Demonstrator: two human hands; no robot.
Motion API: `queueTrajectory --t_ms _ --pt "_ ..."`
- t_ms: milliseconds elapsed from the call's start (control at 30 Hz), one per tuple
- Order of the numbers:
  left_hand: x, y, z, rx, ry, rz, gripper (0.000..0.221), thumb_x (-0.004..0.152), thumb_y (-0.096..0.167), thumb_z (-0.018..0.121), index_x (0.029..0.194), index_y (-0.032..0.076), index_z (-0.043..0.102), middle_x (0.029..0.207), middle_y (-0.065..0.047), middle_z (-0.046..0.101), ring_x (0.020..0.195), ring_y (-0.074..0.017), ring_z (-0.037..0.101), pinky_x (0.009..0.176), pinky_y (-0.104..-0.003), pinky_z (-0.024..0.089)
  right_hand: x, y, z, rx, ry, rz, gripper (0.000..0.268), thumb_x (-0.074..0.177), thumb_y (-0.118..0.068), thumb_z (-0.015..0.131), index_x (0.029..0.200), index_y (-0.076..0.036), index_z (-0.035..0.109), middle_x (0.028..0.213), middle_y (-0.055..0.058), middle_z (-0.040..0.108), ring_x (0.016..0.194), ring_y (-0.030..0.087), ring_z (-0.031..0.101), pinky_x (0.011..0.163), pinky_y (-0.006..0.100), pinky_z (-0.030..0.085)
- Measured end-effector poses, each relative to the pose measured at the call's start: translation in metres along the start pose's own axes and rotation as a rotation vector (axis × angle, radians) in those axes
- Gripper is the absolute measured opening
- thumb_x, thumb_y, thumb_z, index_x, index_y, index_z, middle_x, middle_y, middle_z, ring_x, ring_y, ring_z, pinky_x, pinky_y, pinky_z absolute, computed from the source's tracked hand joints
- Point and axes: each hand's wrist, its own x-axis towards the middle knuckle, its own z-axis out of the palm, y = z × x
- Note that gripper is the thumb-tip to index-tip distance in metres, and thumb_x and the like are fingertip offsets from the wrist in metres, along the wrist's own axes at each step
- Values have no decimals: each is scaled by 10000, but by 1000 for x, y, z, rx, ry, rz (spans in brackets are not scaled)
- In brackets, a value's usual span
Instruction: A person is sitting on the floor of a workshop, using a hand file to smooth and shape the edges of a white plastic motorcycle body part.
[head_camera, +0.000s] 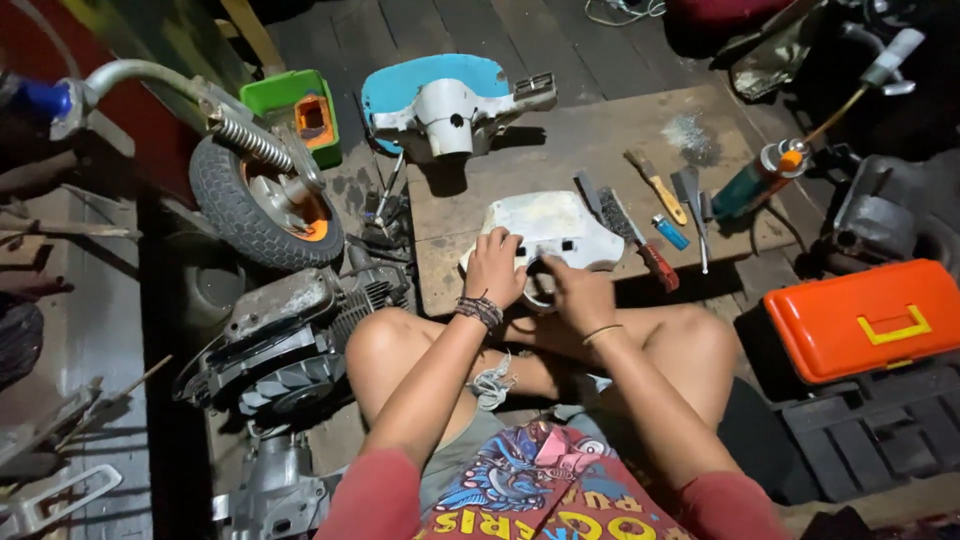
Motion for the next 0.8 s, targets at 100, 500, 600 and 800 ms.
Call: queueTrajectory --t_ms 100,500,600,800 --pt "0 -3 0 -34 11 -1 490 809 206 745 1265 126 584 1284 -103 492 1229 -364 517 961 -492 524 5 51 27 -44 196 373 380 948 -293 529 1277 -306 718 712 151 722 737 398 749 661 529 599" --pt "-3 0 -1 -27 3 -15 486 811 211 751 1257 131 578 1282 -83 483 1230 -340 506 991 -484 496 -6 49 17 93 179 482 388 1022 -259 495 1370 -288 665 820 211 747 848 431 740 747 551 582" --pt "3 -1 3 -14 19 -3 481 809 211 741 1250 125 568 1256 -87 484 1217 -340 510 985 -487 492 -3 12 -2 76 220 332 362 997 -245 553 1330 -205 688 782 259 727 782 470 733 723 581 577" --pt "-7 -2 -1 -11 16 37 489 831 222 735 1282 130 571 1278 -89 498 1237 -339 510 1009 -490 477 -24 -17 7 109 202 166 436 994 -325 605 1428 -283 584 753 188 737 732 404 741 670 539 579"
